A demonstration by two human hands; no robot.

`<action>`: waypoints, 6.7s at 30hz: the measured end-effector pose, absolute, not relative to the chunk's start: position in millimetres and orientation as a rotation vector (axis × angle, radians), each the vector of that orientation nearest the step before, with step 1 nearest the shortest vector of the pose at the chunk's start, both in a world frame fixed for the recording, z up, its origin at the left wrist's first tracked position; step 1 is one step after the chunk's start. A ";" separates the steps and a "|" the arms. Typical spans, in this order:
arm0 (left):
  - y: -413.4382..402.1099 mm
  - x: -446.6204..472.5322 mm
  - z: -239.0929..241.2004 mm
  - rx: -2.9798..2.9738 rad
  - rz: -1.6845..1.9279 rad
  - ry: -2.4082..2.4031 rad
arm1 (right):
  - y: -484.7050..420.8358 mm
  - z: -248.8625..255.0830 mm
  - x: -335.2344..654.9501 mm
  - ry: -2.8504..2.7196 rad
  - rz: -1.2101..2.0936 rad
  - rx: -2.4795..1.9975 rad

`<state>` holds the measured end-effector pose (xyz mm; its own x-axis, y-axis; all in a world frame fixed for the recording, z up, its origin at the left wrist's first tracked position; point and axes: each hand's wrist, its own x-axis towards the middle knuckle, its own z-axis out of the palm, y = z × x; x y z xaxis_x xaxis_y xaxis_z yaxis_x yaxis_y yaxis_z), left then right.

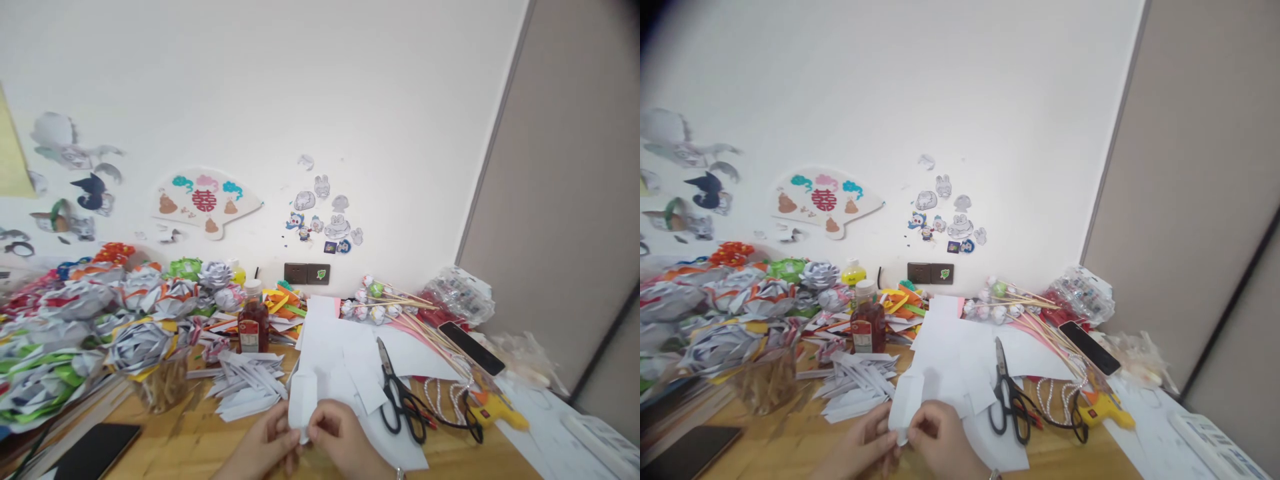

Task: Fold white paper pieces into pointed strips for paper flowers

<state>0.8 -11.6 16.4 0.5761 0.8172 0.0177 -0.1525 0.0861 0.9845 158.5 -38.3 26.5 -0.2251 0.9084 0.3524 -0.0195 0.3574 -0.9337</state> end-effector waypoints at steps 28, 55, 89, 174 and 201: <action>-14.9 -0.4 33.5 1.271 0.920 0.772 | -45.9 30.6 156.6 -1.424 1.386 -0.665; -15.6 -1.4 25.2 1.326 0.878 0.804 | -35.2 16.0 158.9 -1.328 1.426 -0.720; -22.4 6.5 20.7 1.437 0.946 0.978 | -41.2 10.7 139.0 -1.233 1.162 -1.106; -20.6 3.6 29.2 1.263 0.806 0.727 | -41.5 24.1 145.9 -1.350 1.301 -0.802; -20.2 -4.4 37.5 1.458 1.046 1.048 | -27.1 18.8 164.0 -1.303 1.103 -1.077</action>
